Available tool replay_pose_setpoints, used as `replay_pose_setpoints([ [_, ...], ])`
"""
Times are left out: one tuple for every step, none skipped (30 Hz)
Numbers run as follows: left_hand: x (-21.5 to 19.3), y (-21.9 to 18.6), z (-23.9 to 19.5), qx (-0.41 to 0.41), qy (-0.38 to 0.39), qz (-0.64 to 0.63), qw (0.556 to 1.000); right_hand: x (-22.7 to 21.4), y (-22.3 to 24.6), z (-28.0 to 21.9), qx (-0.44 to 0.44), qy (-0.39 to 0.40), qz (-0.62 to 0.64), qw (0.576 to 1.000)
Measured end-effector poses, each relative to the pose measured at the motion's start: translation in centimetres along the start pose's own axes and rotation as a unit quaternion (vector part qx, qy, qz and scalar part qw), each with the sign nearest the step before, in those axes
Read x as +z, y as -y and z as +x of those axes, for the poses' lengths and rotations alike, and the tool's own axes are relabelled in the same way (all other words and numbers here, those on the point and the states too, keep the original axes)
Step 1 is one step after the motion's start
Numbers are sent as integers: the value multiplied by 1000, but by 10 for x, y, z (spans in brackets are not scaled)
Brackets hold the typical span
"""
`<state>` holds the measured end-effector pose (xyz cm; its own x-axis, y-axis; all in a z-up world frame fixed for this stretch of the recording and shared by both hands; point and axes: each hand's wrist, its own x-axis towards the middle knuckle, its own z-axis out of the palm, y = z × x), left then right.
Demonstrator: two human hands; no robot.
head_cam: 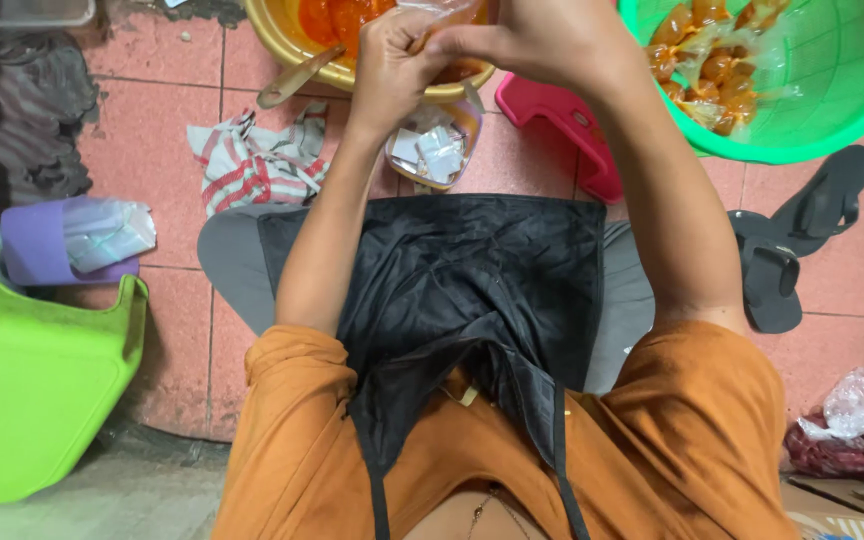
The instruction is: Packaging red sauce into small plastic bags and tying them with rubber bands.
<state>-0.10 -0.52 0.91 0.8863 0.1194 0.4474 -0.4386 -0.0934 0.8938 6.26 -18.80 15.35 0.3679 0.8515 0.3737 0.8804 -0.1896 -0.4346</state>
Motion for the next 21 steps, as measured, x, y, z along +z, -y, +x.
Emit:
replay_pose_setpoints([
  [0,-15,1,5,3,-2,1000,7,-11,-4,1,-3,-5,1000],
  [1,-31,2,34,15,38,999,13,-23,-8,66,25,-22,997],
  [1,-47,7,66,27,77,994,17,-35,-11,130,51,-41,989],
  [-1,-51,2,75,30,75,994,13,-23,-12,130,46,-49,989],
  [-3,-56,0,57,73,12,996,7,-12,-10,32,3,-9,999],
  [-6,-61,-1,37,116,-50,991,1,0,-9,-68,-36,31,997],
  [-4,-56,-5,49,121,-48,990,-5,7,-9,-72,-42,21,996],
  [-3,-50,-8,15,101,3,995,-11,15,-9,-55,-15,66,996],
  [-2,-44,-16,-25,80,54,995,-14,24,-11,-36,14,115,993],
  [4,-56,-15,-19,83,54,995,-17,26,-14,-38,10,110,993],
  [10,-68,-16,-104,85,-33,990,-19,29,-18,-37,-13,101,994],
  [16,-80,-19,-188,87,-119,971,-20,31,-22,-36,-36,93,994],
  [16,-77,-20,-186,89,-120,971,-23,35,-26,-36,-38,90,995],
  [15,-74,-22,-73,122,-5,990,-26,38,-29,-29,-47,102,993],
  [15,-71,-25,41,151,109,982,-28,42,-33,-21,-54,115,992],
  [17,-75,-24,43,152,108,982,-29,45,-35,-20,-55,112,992],
  [17,-81,-23,36,183,84,979,-29,47,-37,-7,-52,127,991],
  [17,-86,-21,28,213,60,975,-29,50,-38,6,-49,142,989],
  [20,-87,-22,27,213,60,975,-28,51,-38,6,-49,143,989],
  [23,-88,-23,-48,224,-7,973,-26,53,-38,-7,-18,151,988],
  [25,-88,-24,-124,232,-75,962,-23,54,-39,-18,14,161,987],
])
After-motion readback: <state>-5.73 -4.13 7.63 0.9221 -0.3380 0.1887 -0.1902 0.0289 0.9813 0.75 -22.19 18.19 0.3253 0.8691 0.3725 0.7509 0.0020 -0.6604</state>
